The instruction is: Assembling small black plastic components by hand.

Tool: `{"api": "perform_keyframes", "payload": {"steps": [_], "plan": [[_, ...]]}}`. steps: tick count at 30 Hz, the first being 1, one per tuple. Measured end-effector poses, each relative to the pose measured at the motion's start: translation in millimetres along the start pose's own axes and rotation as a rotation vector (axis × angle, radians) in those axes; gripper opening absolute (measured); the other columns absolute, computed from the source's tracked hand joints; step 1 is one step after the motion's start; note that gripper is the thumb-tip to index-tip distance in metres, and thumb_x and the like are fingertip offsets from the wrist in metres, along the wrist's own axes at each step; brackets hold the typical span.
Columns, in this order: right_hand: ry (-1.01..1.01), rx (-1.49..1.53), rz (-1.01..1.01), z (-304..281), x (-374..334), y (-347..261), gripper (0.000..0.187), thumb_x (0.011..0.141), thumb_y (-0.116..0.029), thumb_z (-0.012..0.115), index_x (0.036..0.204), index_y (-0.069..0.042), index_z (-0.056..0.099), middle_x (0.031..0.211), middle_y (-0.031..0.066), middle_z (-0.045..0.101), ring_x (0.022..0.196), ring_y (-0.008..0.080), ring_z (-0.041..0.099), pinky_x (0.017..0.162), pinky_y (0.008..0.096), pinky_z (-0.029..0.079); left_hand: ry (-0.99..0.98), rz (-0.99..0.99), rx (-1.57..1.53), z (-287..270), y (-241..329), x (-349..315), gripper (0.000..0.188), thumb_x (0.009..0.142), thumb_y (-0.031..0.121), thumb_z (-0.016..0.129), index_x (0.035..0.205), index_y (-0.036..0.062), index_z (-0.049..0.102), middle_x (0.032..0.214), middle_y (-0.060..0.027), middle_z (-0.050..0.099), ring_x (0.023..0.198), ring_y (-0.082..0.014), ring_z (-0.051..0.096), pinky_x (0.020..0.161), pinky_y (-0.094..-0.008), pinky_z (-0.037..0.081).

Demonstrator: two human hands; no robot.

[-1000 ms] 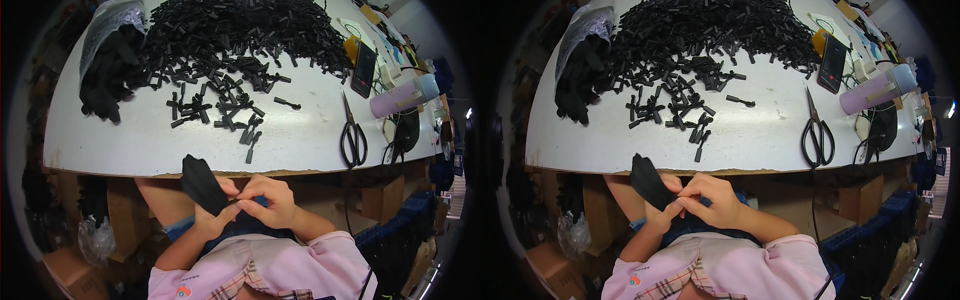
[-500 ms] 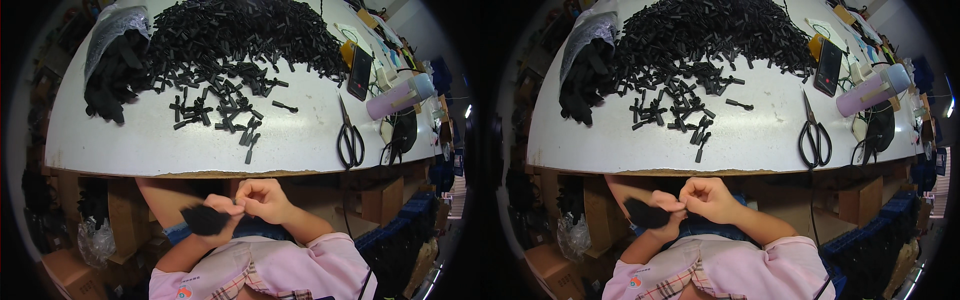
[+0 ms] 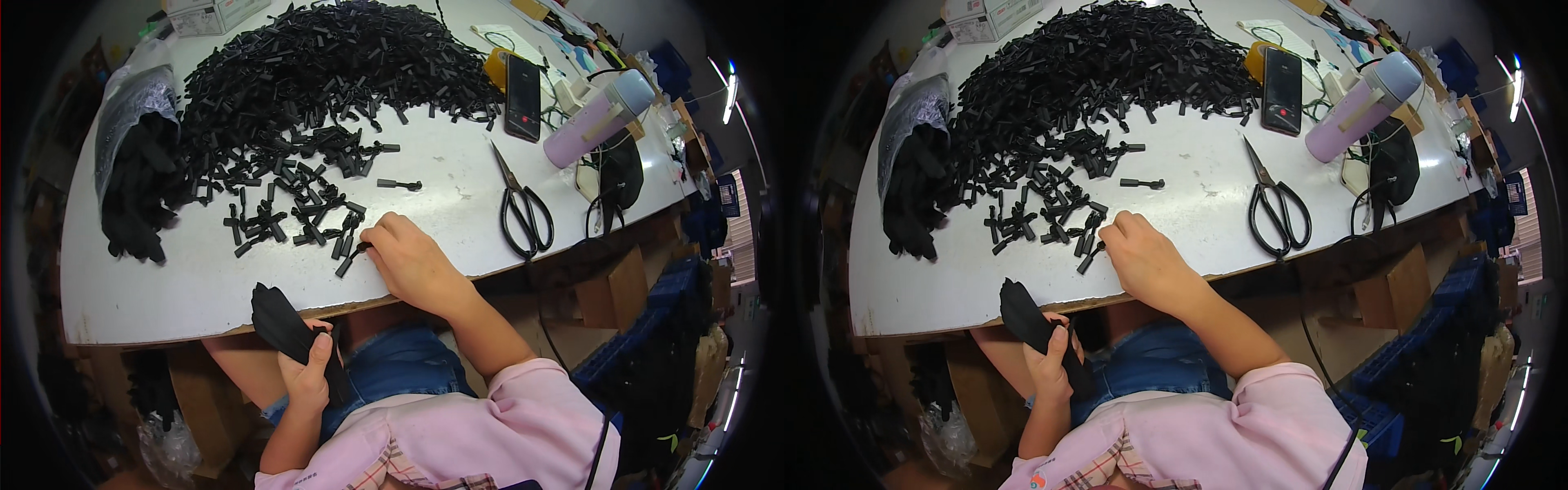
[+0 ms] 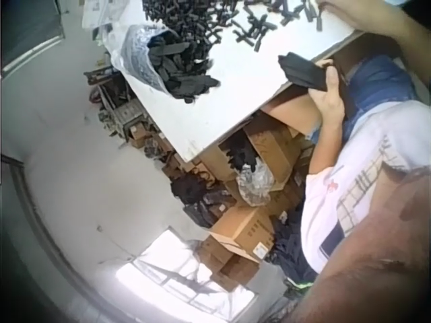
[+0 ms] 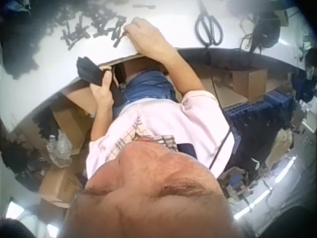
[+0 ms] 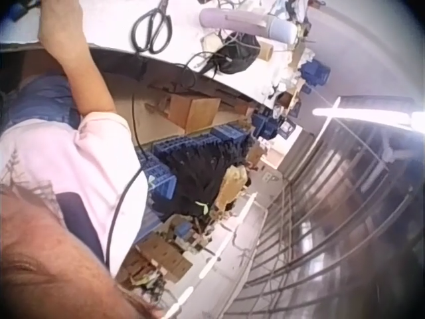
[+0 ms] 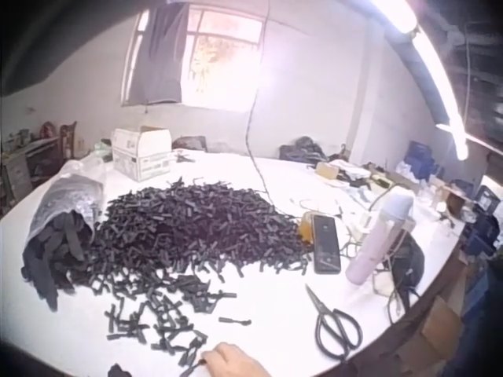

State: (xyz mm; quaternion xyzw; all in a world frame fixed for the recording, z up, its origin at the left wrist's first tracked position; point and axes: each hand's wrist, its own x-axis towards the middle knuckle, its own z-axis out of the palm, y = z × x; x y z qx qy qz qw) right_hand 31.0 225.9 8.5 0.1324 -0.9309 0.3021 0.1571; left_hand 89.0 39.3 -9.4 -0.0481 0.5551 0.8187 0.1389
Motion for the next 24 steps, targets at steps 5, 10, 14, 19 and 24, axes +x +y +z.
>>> {"api": "perform_keyframes", "payload": {"steps": [5, 10, 14, 19, 24], "plan": [[0.055, 0.015, -0.06, 5.5, -2.4, -1.1, 0.009, 0.072, -0.002, 0.054, 0.08, 0.001, 0.051, 0.074, 0.0144, 0.048, 0.068, 0.0319, 0.049, 0.061, 0.0366, 0.042, 0.072, -0.02, -0.021, -0.3, 1.8, -5.1, 0.017, 0.075, 0.01, 0.06, 0.087, 0.0019, 0.051, 0.068, -0.0027, 0.051, 0.056, -0.0089, 0.048, 0.051, -0.0209, 0.039], [-0.064, 0.769, 0.36, -7.6, -17.4, -23.8, 0.006, 0.076, 0.001, 0.053, 0.082, 0.002, 0.052, 0.078, 0.0068, 0.052, 0.067, 0.0126, 0.054, 0.056, 0.0226, 0.044, 0.07, 0.138, 0.009, 6.2, 7.5, -5.5, 0.011, 0.076, 0.003, 0.058, 0.085, -0.0002, 0.053, 0.072, -0.0034, 0.054, 0.062, -0.0078, 0.05, 0.057, -0.0205, 0.041], [-0.201, 1.098, 0.279, 2.4, -33.5, -49.8, 0.014, 0.073, 0.008, 0.055, 0.086, 0.003, 0.054, 0.082, 0.0075, 0.052, 0.064, 0.0082, 0.051, 0.054, 0.0174, 0.044, 0.025, 0.257, 0.098, 8.1, 9.5, -5.4, 0.01, 0.077, 0.001, 0.055, 0.087, -0.0011, 0.054, 0.08, -0.0041, 0.055, 0.069, -0.0081, 0.05, 0.061, -0.0205, 0.041], [-0.191, 1.015, 0.206, 11.7, -33.6, -55.7, 0.015, 0.072, 0.008, 0.056, 0.086, 0.003, 0.054, 0.079, 0.0076, 0.053, 0.062, 0.0082, 0.052, 0.052, 0.0174, 0.044, 0.003, 0.286, 0.027, 3.1, 8.7, -2.9, 0.01, 0.077, 0.0, 0.055, 0.087, -0.0013, 0.055, 0.084, -0.0052, 0.055, 0.074, -0.0087, 0.05, 0.065, -0.0212, 0.041], [-0.143, 0.808, 0.053, 14.0, -35.8, -57.0, 0.016, 0.071, 0.009, 0.056, 0.085, 0.004, 0.052, 0.075, 0.0077, 0.054, 0.056, 0.0077, 0.051, 0.05, 0.0171, 0.043, -0.018, 0.316, 0.086, -2.3, 5.3, -1.4, 0.009, 0.077, 0.001, 0.055, 0.086, -0.0013, 0.054, 0.083, -0.0042, 0.054, 0.072, -0.0079, 0.049, 0.064, -0.0207, 0.04]]}}
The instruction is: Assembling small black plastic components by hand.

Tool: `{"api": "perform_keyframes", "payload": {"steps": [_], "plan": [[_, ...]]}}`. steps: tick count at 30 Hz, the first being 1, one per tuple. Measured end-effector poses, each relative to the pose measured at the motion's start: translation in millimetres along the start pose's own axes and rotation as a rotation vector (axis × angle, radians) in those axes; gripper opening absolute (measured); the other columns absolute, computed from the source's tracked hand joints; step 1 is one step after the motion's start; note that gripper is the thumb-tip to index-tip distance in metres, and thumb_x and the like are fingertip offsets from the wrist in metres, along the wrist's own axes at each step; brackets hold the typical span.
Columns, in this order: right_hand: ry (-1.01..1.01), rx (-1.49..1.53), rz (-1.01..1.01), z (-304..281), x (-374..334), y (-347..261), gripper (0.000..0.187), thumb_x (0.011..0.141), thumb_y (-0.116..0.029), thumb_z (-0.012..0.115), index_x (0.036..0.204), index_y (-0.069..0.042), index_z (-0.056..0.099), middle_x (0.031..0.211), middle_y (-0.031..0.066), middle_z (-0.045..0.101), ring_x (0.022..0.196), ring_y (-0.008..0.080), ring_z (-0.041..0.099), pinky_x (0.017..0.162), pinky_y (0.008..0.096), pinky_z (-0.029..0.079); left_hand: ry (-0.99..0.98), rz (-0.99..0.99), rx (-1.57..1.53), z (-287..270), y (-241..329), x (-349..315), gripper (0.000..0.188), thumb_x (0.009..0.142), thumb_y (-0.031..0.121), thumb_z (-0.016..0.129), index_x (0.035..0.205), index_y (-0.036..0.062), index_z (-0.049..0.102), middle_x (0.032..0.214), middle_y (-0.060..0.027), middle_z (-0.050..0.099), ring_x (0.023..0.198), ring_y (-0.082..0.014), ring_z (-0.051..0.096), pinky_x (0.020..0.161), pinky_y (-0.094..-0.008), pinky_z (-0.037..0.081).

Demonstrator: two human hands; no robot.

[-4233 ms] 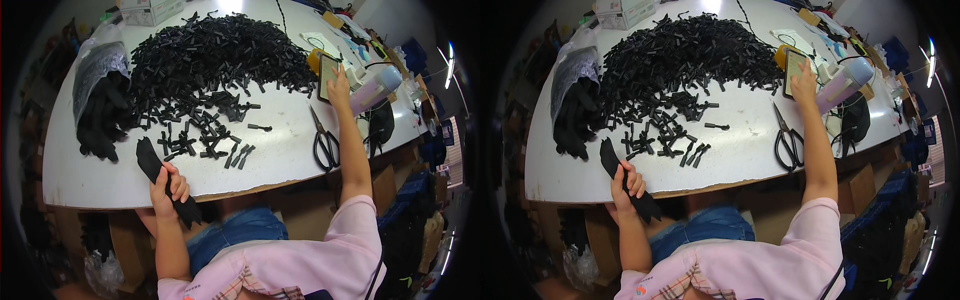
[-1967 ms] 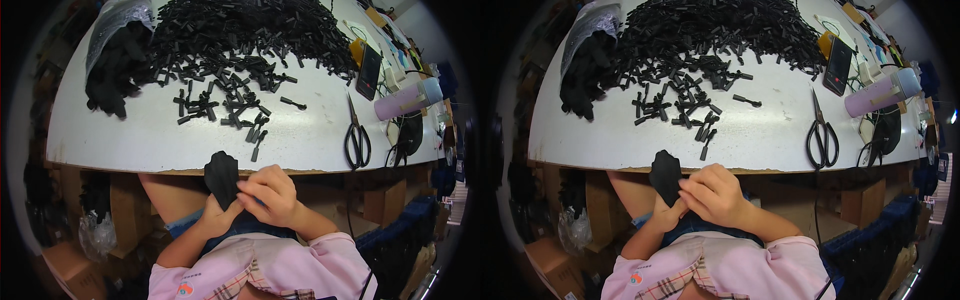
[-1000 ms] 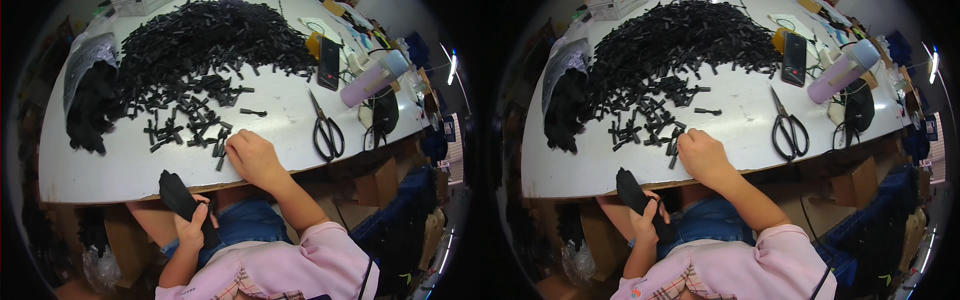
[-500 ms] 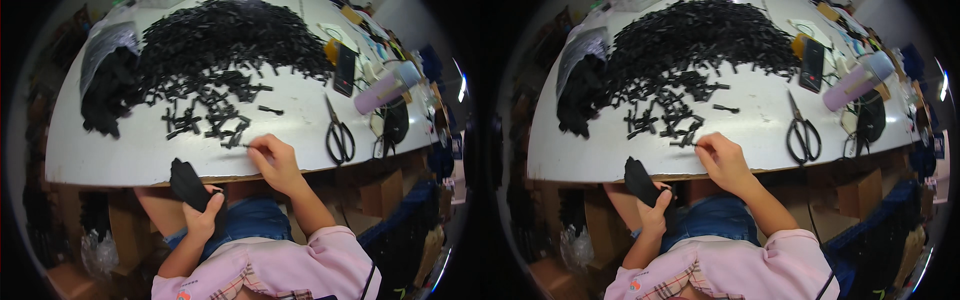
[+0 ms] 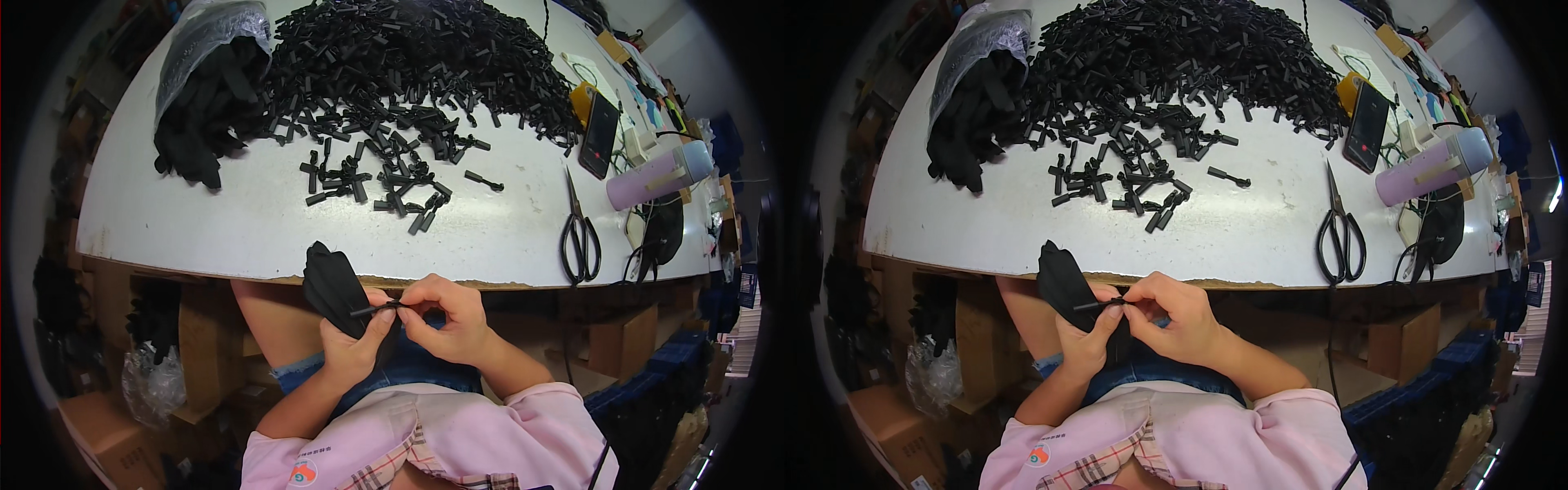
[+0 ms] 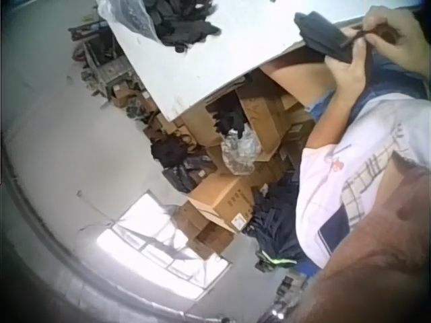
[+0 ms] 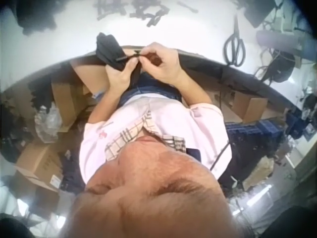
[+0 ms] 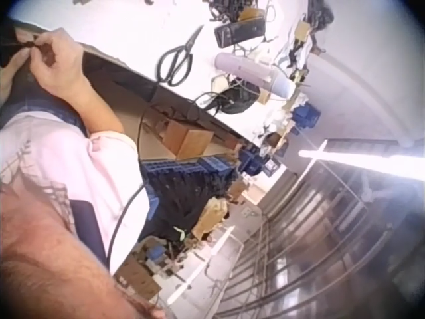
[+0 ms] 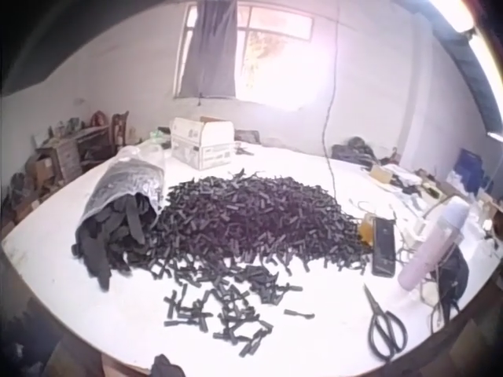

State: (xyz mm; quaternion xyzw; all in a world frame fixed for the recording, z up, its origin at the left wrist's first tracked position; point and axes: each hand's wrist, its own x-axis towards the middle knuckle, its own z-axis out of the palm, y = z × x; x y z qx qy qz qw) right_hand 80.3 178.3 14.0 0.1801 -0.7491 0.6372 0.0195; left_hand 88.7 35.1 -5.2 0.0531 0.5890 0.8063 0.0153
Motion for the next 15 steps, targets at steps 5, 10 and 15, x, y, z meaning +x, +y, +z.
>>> {"api": "perform_keyframes", "payload": {"steps": [5, 10, 15], "plan": [[0.236, 0.35, 0.253, 2.8, -5.1, -1.4, 0.01, 0.076, 0.004, 0.049, 0.086, 0.003, 0.049, 0.071, 0.0092, 0.055, 0.053, 0.0104, 0.052, 0.047, 0.0194, 0.043, 0.009, -0.074, 0.018, -0.3, 2.2, -0.8, 0.01, 0.077, 0.003, 0.057, 0.086, -0.0006, 0.054, 0.081, -0.003, 0.054, 0.071, -0.0074, 0.049, 0.064, -0.0208, 0.04], [0.252, 0.94, 0.473, 1.4, -1.9, 2.4, 0.01, 0.078, 0.0, 0.048, 0.088, 0.003, 0.05, 0.07, 0.0146, 0.057, 0.057, 0.0169, 0.056, 0.05, 0.0245, 0.046, 0.008, -0.107, -0.029, -0.7, -0.9, -3.4, 0.011, 0.076, 0.004, 0.057, 0.086, -0.0003, 0.054, 0.082, -0.0034, 0.054, 0.071, -0.0079, 0.049, 0.064, -0.0212, 0.04], [0.163, 0.072, 0.021, 4.8, -8.3, 6.4, 0.02, 0.07, 0.008, 0.058, 0.088, 0.003, 0.055, 0.076, 0.0133, 0.059, 0.075, 0.0183, 0.058, 0.063, 0.0263, 0.046, -0.006, -0.021, 0.015, 3.4, 0.0, -2.2, 0.009, 0.076, 0.002, 0.057, 0.085, -0.0007, 0.054, 0.083, -0.0047, 0.054, 0.076, -0.0102, 0.05, 0.069, -0.0227, 0.041]]}}
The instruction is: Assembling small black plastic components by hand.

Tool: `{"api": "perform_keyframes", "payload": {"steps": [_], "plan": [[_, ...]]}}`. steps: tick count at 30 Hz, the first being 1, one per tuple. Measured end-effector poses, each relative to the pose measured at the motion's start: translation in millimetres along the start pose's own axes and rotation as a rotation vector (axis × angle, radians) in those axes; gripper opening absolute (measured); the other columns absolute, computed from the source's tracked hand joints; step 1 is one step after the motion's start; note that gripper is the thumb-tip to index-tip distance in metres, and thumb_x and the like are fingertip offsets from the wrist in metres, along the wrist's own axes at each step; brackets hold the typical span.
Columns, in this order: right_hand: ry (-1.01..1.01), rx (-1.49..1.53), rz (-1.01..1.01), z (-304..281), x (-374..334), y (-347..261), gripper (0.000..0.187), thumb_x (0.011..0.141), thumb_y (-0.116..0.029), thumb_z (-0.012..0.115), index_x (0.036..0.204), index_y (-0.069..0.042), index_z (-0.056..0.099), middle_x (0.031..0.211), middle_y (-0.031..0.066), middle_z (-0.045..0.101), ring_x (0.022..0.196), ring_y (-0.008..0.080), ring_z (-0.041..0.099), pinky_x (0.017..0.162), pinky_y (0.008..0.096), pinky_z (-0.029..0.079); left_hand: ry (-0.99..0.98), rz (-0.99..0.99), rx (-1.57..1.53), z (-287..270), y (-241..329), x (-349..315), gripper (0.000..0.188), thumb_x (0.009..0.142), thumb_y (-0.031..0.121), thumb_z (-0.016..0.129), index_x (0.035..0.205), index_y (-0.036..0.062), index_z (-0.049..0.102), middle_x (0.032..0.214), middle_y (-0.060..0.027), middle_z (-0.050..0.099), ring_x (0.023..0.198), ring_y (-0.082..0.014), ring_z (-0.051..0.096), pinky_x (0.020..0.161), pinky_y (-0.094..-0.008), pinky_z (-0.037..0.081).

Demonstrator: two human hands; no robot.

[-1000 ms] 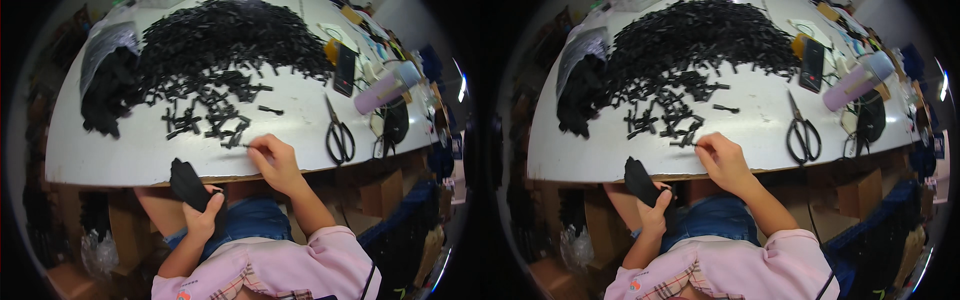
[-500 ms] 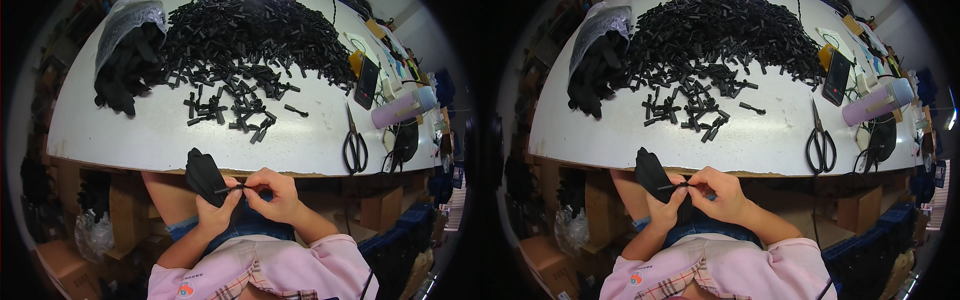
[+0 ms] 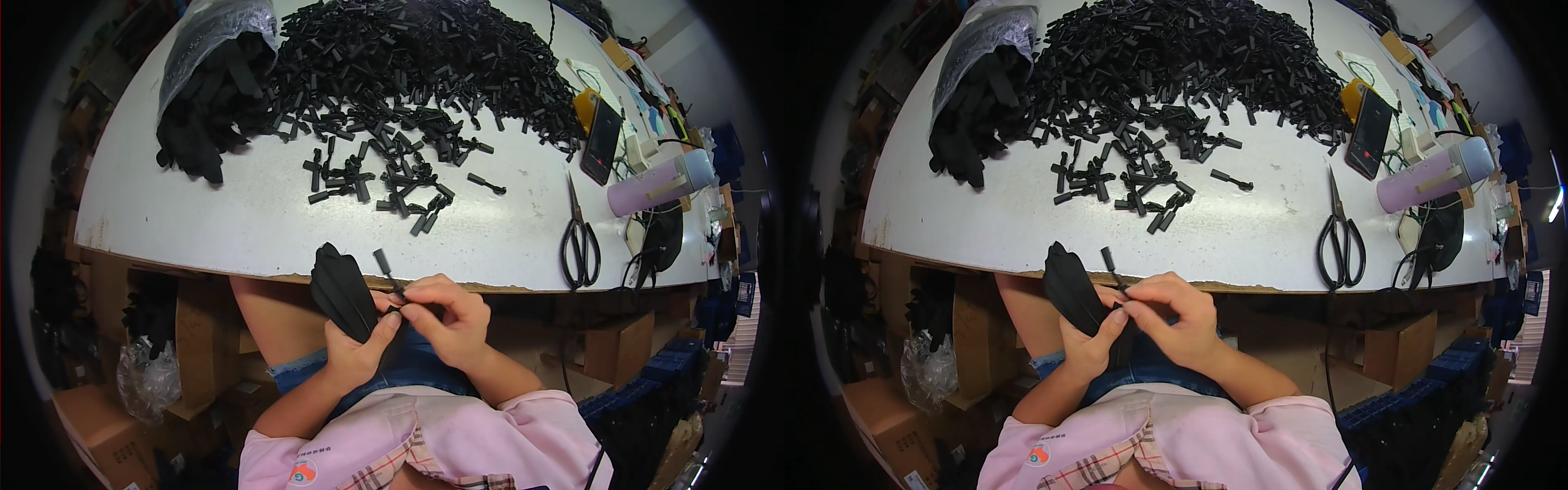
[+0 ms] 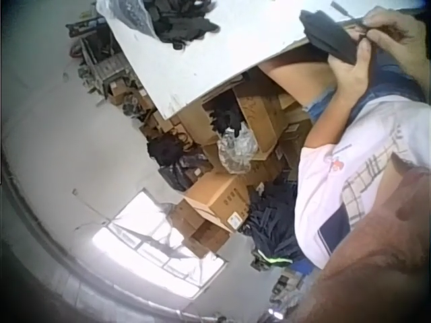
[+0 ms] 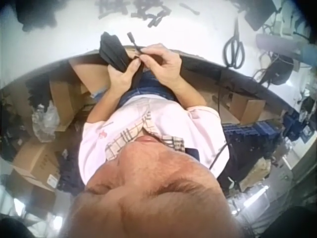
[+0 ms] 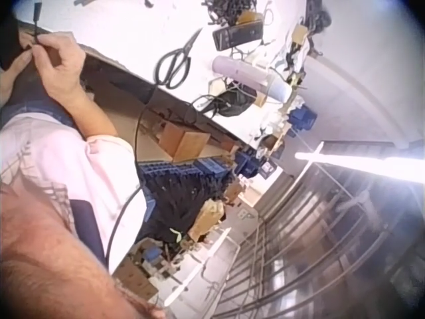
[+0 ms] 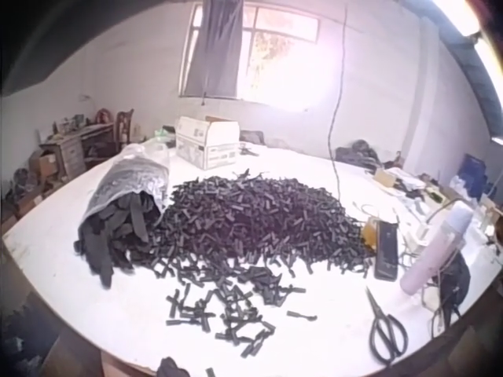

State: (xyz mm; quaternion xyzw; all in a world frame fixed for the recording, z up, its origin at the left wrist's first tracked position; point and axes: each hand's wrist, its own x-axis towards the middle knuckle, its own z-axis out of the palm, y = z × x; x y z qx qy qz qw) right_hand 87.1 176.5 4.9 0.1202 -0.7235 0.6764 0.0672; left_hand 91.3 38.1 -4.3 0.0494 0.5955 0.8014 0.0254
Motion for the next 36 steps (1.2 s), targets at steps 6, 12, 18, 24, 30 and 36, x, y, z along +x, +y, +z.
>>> {"api": "perform_keyframes", "payload": {"steps": [6, 12, 18, 24, 30, 36], "plan": [[-0.049, -0.272, -0.376, -1.6, 11.5, -2.6, 0.02, 0.062, 0.007, 0.064, 0.081, 0.002, 0.058, 0.076, 0.0123, 0.059, 0.068, 0.0232, 0.058, 0.06, 0.027, 0.046, -0.014, 0.068, 0.111, -3.5, 0.5, -3.2, 0.01, 0.075, 0.0, 0.058, 0.085, -0.001, 0.054, 0.085, -0.0051, 0.055, 0.077, -0.0113, 0.051, 0.068, -0.0224, 0.042], [-0.087, -0.16, -0.203, 1.6, 8.0, -4.2, 0.018, 0.068, 0.006, 0.06, 0.085, 0.003, 0.057, 0.081, 0.0116, 0.058, 0.067, 0.0156, 0.057, 0.056, 0.0232, 0.046, 0.108, -0.008, -0.005, -0.4, 2.6, -6.5, 0.012, 0.075, -0.001, 0.057, 0.087, -0.0009, 0.055, 0.085, -0.0054, 0.054, 0.075, -0.0094, 0.05, 0.066, -0.0215, 0.041], [-0.059, 0.134, 0.082, 9.8, -3.4, 3.2, 0.012, 0.074, 0.005, 0.057, 0.085, 0.003, 0.054, 0.078, 0.0078, 0.054, 0.06, 0.0082, 0.052, 0.051, 0.0189, 0.043, 0.03, 0.238, 0.171, -6.4, 0.5, 1.2, 0.018, 0.073, 0.0, 0.058, 0.091, -0.0005, 0.055, 0.085, -0.0059, 0.053, 0.073, -0.0103, 0.05, 0.067, -0.0218, 0.04], [-0.146, 0.603, 0.459, 2.0, 2.6, 2.5, 0.006, 0.075, 0.001, 0.057, 0.078, 0.002, 0.052, 0.067, 0.0038, 0.051, 0.049, 0.0059, 0.045, 0.042, 0.0173, 0.036, -0.021, -0.095, -0.121, -12.2, 6.8, 0.0, 0.017, 0.073, 0.002, 0.058, 0.089, -0.0016, 0.056, 0.084, -0.0079, 0.053, 0.077, -0.0132, 0.051, 0.069, -0.024, 0.04], [-0.24, 0.747, 0.677, -3.6, 8.6, 2.0, 0.006, 0.076, -0.002, 0.057, 0.077, 0.0, 0.052, 0.061, 0.0008, 0.05, 0.046, 0.0037, 0.042, 0.04, 0.0163, 0.033, -0.042, -0.081, -0.025, -12.5, 9.0, 1.0, 0.016, 0.071, 0.006, 0.058, 0.085, -0.0015, 0.057, 0.084, -0.0086, 0.051, 0.078, -0.0146, 0.049, 0.071, -0.0258, 0.038], [-0.048, 0.169, 0.149, 10.9, -2.3, 3.4, 0.007, 0.077, -0.005, 0.056, 0.078, 0.001, 0.052, 0.068, 0.0007, 0.051, 0.052, 0.003, 0.042, 0.045, 0.0167, 0.034, 0.019, -0.025, 0.012, -6.5, 5.7, 1.5, 0.013, 0.073, 0.001, 0.055, 0.086, -0.0015, 0.058, 0.084, -0.0069, 0.052, 0.078, -0.0138, 0.05, 0.071, -0.0251, 0.04]]}}
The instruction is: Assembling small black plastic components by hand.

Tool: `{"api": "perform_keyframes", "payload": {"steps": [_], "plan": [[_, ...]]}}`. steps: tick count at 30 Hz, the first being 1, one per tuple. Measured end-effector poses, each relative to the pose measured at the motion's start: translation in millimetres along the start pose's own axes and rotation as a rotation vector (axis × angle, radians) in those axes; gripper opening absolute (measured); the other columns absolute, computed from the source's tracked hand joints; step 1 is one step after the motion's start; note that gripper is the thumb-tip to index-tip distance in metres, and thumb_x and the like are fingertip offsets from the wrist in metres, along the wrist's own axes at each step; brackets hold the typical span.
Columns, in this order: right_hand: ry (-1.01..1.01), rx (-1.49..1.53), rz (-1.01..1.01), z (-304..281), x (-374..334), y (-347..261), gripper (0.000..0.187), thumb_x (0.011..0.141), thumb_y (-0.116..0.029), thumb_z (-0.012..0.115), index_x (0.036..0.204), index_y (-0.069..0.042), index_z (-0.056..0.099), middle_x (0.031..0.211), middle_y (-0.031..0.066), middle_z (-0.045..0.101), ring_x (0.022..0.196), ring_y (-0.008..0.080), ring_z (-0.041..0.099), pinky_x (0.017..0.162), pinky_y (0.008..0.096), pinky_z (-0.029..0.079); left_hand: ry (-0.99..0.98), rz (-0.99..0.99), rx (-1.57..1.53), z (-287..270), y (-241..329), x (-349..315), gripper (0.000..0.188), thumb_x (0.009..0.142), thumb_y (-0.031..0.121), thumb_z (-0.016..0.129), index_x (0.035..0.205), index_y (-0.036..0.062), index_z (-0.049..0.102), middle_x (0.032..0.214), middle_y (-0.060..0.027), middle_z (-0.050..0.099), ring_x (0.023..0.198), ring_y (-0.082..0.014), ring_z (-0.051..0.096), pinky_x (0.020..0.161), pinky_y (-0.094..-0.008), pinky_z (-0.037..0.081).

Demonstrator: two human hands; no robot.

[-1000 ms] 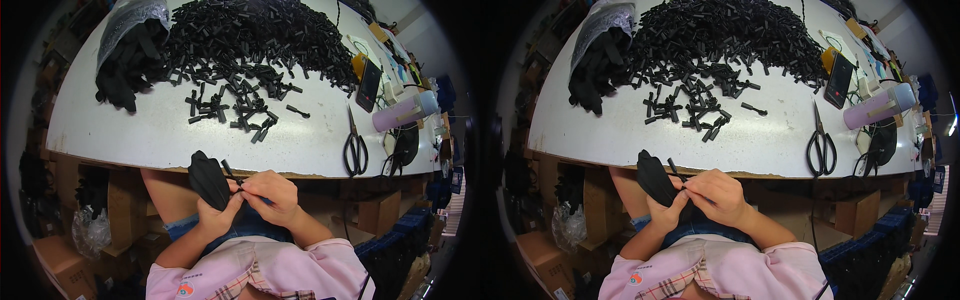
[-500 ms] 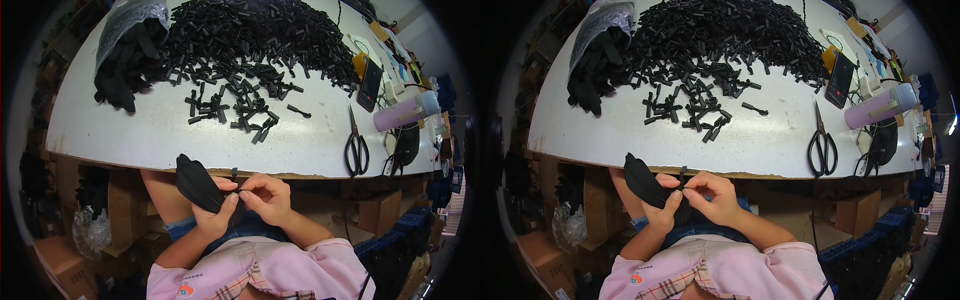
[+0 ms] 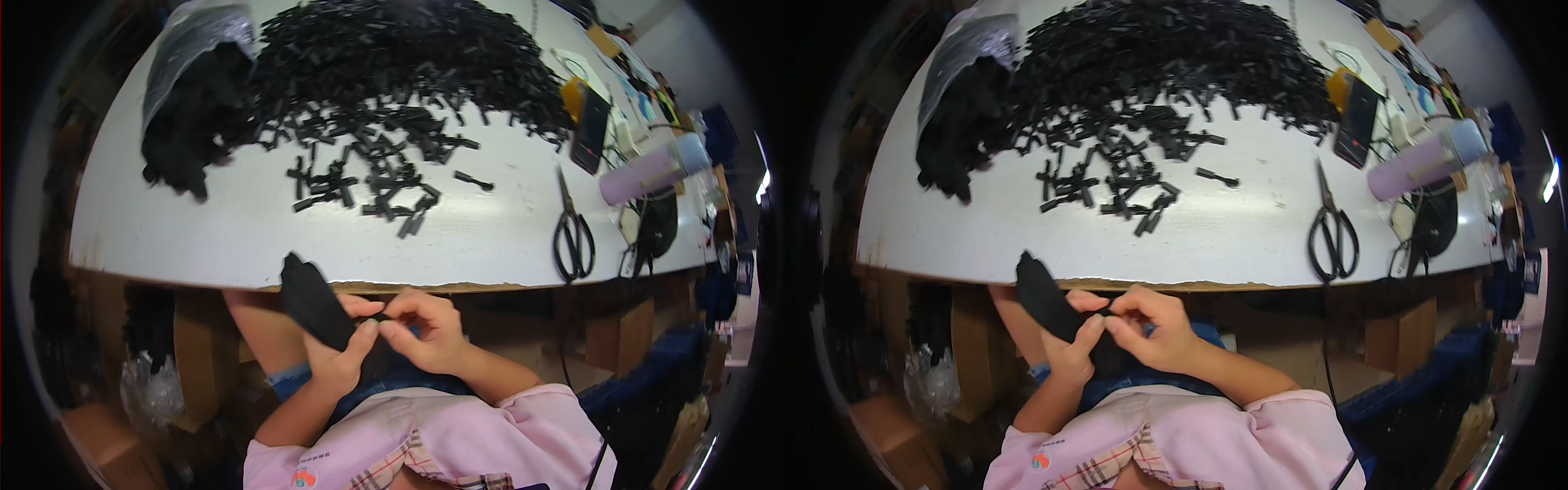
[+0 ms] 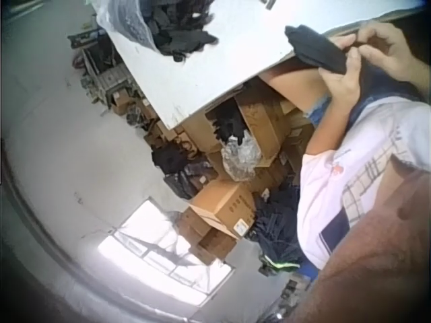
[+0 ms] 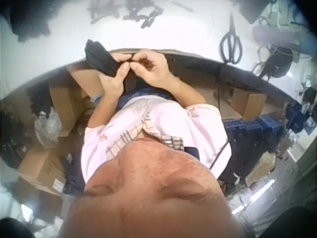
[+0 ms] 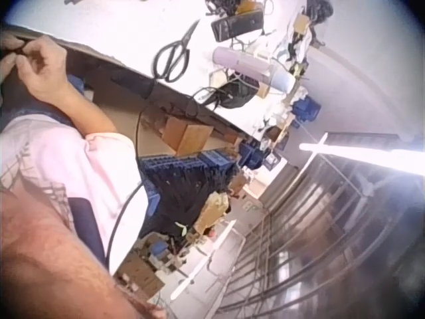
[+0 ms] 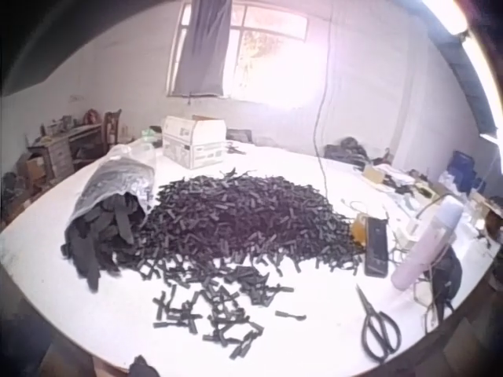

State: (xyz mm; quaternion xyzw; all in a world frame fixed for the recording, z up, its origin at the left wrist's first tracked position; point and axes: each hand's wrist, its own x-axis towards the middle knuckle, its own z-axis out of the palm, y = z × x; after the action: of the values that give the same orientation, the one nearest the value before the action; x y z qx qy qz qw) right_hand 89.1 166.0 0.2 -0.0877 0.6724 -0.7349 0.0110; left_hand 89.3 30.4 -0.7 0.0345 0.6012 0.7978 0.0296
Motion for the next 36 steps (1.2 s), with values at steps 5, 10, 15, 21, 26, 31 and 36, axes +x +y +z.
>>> {"api": "perform_keyframes", "payload": {"steps": [5, 10, 15, 21, 26, 31, 36], "plan": [[-0.16, 0.101, 0.042, -4.8, 2.4, 3.4, 0.008, 0.081, -0.008, 0.052, 0.081, -0.001, 0.049, 0.067, -0.0018, 0.046, 0.054, 0.0022, 0.038, 0.046, 0.0171, 0.032, 0.002, 0.065, 0.096, 0.2, 6.3, -1.6, 0.016, 0.073, 0.001, 0.056, 0.089, -0.0008, 0.054, 0.087, -0.0077, 0.049, 0.079, -0.013, 0.048, 0.072, -0.0237, 0.037], [-0.209, 0.501, 0.308, -8.4, -1.1, -4.9, 0.009, 0.084, -0.011, 0.049, 0.083, -0.002, 0.046, 0.068, -0.0024, 0.044, 0.053, 0.0013, 0.036, 0.045, 0.017, 0.03, -0.077, 0.068, 0.02, 0.3, 4.1, -3.6, 0.016, 0.076, 0.005, 0.058, 0.09, -0.0009, 0.054, 0.086, -0.0074, 0.047, 0.059, -0.007, 0.046, 0.042, -0.0161, 0.036], [-0.093, 0.076, -0.02, -2.1, -2.5, 0.5, 0.008, 0.082, -0.008, 0.051, 0.08, 0.0, 0.049, 0.065, 0.0014, 0.046, 0.054, 0.0075, 0.042, 0.046, 0.0214, 0.035, -0.024, -0.087, -0.056, -1.2, 14.4, -2.7, 0.019, 0.076, 0.007, 0.059, 0.091, -0.002, 0.053, 0.08, -0.0064, 0.049, 0.054, -0.007, 0.046, 0.042, -0.0165, 0.037], [0.043, -0.324, -0.45, 2.2, 3.6, 1.9, 0.01, 0.069, 0.003, 0.058, 0.077, 0.002, 0.053, 0.067, 0.0114, 0.052, 0.055, 0.0239, 0.052, 0.048, 0.0293, 0.042, 0.015, -0.108, -0.04, 0.7, 19.3, 0.1, 0.016, 0.075, 0.003, 0.058, 0.088, -0.0031, 0.053, 0.077, -0.0055, 0.049, 0.05, -0.0069, 0.045, 0.043, -0.0175, 0.037], [0.01, -0.34, -0.401, 2.3, 4.6, 0.8, 0.012, 0.068, 0.003, 0.06, 0.078, 0.001, 0.054, 0.066, 0.0083, 0.053, 0.051, 0.0145, 0.049, 0.041, 0.0224, 0.037, -0.064, -0.017, 0.039, -8.0, 15.1, -0.7, 0.022, 0.076, 0.004, 0.057, 0.095, -0.0044, 0.051, 0.082, -0.0072, 0.046, 0.051, -0.008, 0.046, 0.042, -0.017, 0.036], [0.002, -0.338, -0.466, 6.7, 8.5, 2.6, 0.013, 0.068, 0.003, 0.061, 0.079, 0.0, 0.054, 0.066, 0.0075, 0.053, 0.048, 0.0128, 0.047, 0.041, 0.0225, 0.037, -0.023, 0.003, -0.042, -10.3, 14.2, -1.7, 0.012, 0.077, 0.002, 0.056, 0.088, -0.0025, 0.054, 0.083, -0.0063, 0.048, 0.052, -0.0071, 0.046, 0.044, -0.0171, 0.037], [-0.071, -0.18, -0.115, 3.2, 9.3, -14.8, 0.008, 0.071, 0.001, 0.058, 0.078, 0.001, 0.055, 0.064, 0.0056, 0.052, 0.051, 0.0096, 0.047, 0.047, 0.0202, 0.038, -0.056, 0.056, 0.037, -12.3, 12.0, -6.2, 0.006, 0.077, 0.001, 0.054, 0.083, 0.0, 0.053, 0.082, -0.0068, 0.048, 0.056, -0.0082, 0.046, 0.047, -0.0183, 0.038]]}}
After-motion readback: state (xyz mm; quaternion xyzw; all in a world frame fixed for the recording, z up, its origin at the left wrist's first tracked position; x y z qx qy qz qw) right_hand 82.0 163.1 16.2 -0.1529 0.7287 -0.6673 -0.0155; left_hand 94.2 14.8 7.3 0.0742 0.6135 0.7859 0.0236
